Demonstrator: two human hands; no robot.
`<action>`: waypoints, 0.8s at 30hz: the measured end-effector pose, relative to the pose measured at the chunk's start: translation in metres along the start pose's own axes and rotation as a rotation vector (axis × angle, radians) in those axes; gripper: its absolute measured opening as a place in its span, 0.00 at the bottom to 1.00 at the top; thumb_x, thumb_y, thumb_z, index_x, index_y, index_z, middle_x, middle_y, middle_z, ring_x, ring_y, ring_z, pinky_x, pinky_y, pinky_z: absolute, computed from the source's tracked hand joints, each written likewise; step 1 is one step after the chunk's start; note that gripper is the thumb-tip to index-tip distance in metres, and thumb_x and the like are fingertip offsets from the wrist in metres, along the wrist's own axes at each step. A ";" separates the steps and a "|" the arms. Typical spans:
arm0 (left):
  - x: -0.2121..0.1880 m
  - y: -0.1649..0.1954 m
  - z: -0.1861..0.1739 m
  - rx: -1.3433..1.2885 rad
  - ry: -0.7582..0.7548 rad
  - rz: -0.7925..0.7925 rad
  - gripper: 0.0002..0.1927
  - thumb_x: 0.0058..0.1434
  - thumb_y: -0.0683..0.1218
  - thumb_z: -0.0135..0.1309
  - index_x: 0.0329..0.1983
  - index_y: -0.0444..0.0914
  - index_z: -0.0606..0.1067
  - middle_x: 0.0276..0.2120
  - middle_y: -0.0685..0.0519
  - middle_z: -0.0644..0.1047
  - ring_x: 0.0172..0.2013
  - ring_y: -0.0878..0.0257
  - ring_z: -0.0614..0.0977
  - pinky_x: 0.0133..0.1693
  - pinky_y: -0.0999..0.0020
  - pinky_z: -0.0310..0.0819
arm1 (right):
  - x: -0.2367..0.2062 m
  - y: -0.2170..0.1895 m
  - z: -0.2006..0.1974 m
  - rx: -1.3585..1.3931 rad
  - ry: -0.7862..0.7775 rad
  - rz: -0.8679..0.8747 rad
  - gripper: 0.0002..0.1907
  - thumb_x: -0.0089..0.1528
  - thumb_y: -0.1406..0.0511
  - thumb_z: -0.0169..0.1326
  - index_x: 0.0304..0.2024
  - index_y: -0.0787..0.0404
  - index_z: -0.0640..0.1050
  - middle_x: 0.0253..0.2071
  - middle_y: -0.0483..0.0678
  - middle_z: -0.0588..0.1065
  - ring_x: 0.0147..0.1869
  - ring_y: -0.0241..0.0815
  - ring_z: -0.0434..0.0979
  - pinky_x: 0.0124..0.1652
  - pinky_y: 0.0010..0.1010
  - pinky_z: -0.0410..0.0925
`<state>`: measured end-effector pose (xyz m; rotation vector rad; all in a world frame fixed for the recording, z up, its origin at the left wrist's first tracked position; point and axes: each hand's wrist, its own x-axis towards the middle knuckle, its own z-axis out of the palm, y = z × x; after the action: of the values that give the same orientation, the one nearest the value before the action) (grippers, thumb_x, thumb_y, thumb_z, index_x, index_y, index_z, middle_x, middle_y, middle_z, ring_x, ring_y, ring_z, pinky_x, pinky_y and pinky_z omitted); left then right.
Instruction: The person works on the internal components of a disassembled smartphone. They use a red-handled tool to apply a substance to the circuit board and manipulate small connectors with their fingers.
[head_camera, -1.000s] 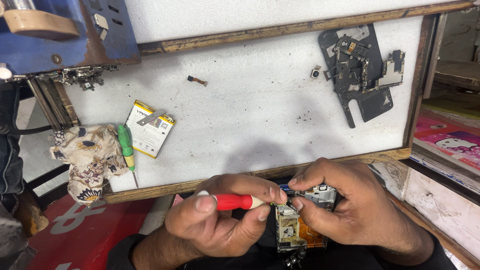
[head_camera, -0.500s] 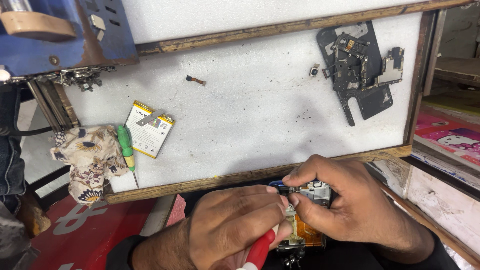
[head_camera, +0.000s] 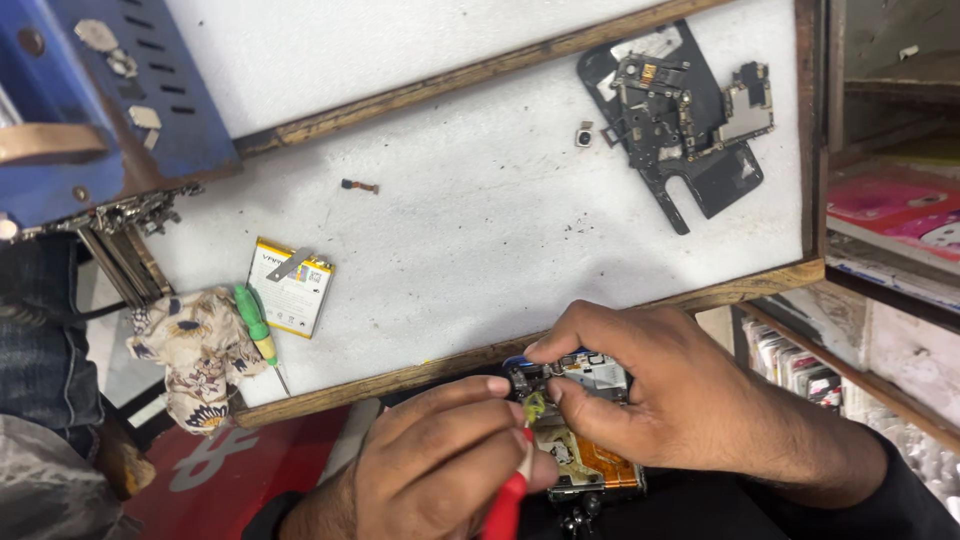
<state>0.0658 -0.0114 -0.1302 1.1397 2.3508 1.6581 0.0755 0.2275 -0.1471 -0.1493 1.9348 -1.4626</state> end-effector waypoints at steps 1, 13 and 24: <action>-0.002 0.001 0.001 -0.026 -0.001 -0.043 0.21 0.61 0.41 0.73 0.47 0.33 0.70 0.41 0.48 0.79 0.43 0.55 0.87 0.50 0.56 0.86 | -0.002 0.001 0.000 0.000 0.013 -0.023 0.13 0.62 0.63 0.59 0.48 0.58 0.77 0.40 0.43 0.84 0.30 0.32 0.87 0.29 0.24 0.77; -0.027 0.007 0.038 -0.226 0.361 -0.245 0.27 0.64 0.38 0.68 0.59 0.46 0.66 0.41 0.49 0.80 0.41 0.57 0.88 0.52 0.48 0.89 | -0.014 0.006 -0.008 -0.014 0.087 -0.142 0.13 0.60 0.63 0.62 0.45 0.58 0.76 0.38 0.44 0.84 0.42 0.39 0.89 0.40 0.32 0.79; -0.014 0.003 0.017 -0.119 0.092 -0.271 0.25 0.56 0.40 0.71 0.51 0.38 0.69 0.37 0.46 0.81 0.42 0.52 0.89 0.50 0.51 0.88 | -0.011 0.011 -0.012 0.027 0.010 -0.023 0.13 0.62 0.61 0.61 0.47 0.57 0.77 0.40 0.43 0.84 0.38 0.33 0.86 0.39 0.29 0.77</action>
<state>0.0851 -0.0058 -0.1402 0.7037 2.2976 1.7557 0.0798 0.2460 -0.1505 -0.1533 1.9259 -1.5069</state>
